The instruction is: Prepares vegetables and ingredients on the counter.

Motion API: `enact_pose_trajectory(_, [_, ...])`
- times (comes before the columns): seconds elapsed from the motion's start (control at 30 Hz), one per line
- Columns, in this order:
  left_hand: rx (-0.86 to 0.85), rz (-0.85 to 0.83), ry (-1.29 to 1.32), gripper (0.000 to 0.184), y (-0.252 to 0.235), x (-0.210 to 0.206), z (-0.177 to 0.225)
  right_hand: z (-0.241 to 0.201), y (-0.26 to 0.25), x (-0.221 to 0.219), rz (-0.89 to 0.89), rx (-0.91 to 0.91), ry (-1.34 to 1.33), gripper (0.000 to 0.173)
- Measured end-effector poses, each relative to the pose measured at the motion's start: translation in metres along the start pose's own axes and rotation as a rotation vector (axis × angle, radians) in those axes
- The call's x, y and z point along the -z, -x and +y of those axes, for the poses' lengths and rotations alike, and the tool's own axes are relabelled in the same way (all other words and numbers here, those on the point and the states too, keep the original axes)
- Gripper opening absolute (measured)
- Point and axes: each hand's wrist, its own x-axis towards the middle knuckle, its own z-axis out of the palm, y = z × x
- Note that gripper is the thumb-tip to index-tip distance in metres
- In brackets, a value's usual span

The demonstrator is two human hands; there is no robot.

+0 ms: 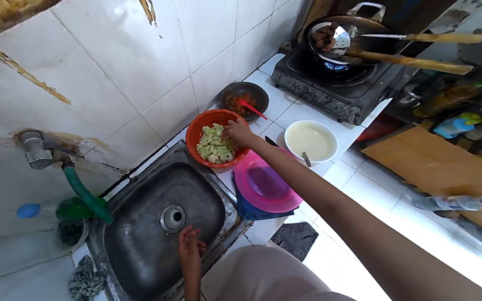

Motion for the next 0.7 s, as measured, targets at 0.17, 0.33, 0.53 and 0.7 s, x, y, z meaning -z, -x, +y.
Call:
enact_pose_trajectory(0.17, [-0.026, -0.012, 0.014, 0.031, -0.003, -0.003, -0.003, 0.002, 0.005, 0.003, 0.030, 0.068, 0.021, 0.009])
enact_pose_trajectory(0.33, [-0.003, -0.011, 0.023, 0.032, -0.001, -0.003, -0.003, 0.007, 0.035, 0.034, 0.318, -0.064, -0.171, 0.011])
enact_pose_trajectory(0.53, [0.003, 0.005, 0.035, 0.031, 0.000, 0.001, -0.007, 0.017, 0.120, 0.080, 0.369, -0.602, -0.132, 0.019])
enact_pose_trajectory(0.7, [0.007, -0.036, 0.011, 0.032, -0.005, 0.001, -0.006, 0.017, 0.120, 0.096, 0.191, -0.858, -0.106, 0.026])
